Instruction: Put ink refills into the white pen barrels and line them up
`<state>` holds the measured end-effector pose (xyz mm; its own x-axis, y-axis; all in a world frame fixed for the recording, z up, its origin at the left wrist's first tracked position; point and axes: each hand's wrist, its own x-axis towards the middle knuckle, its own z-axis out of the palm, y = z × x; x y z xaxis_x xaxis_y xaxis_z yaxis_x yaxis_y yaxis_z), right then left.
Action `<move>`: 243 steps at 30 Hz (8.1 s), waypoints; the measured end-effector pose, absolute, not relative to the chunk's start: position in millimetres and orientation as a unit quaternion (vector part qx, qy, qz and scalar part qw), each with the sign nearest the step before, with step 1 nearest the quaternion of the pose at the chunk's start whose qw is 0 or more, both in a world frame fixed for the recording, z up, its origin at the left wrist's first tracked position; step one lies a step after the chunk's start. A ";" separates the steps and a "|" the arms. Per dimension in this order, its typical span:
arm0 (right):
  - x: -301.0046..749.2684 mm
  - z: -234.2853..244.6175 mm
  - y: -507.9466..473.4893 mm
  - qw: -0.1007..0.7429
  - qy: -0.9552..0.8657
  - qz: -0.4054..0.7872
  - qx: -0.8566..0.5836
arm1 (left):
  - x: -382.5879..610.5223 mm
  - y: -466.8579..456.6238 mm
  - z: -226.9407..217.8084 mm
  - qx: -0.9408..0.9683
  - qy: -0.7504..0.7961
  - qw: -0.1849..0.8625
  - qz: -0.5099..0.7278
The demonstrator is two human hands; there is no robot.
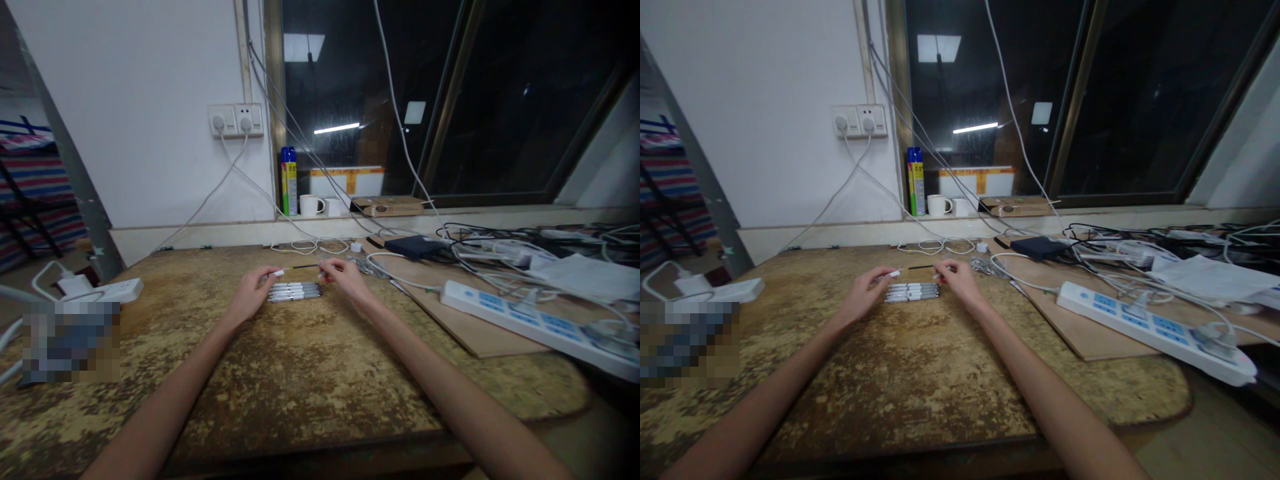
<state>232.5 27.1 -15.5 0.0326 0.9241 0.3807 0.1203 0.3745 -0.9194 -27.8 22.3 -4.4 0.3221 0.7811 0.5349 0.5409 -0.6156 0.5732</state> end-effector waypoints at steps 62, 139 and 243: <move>223.3 -18.2 26.5 0.606 -0.575 0.371 -0.406 | -21.2 10.7 1.9 0.823 0.390 0.120 0.394; 222.7 -11.6 19.0 0.595 -0.585 0.385 -0.394 | -19.0 7.9 3.6 0.830 0.363 0.157 0.393; 210.6 -3.2 5.6 0.477 -0.716 0.382 -0.337 | -9.2 -1.0 13.8 0.781 0.373 0.254 0.432</move>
<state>210.6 5.6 -3.2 -0.3178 0.8473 0.4256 0.1194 0.4810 -0.8685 -9.2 -1.0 13.8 0.3488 0.8017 0.4854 0.3622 -0.5930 0.7192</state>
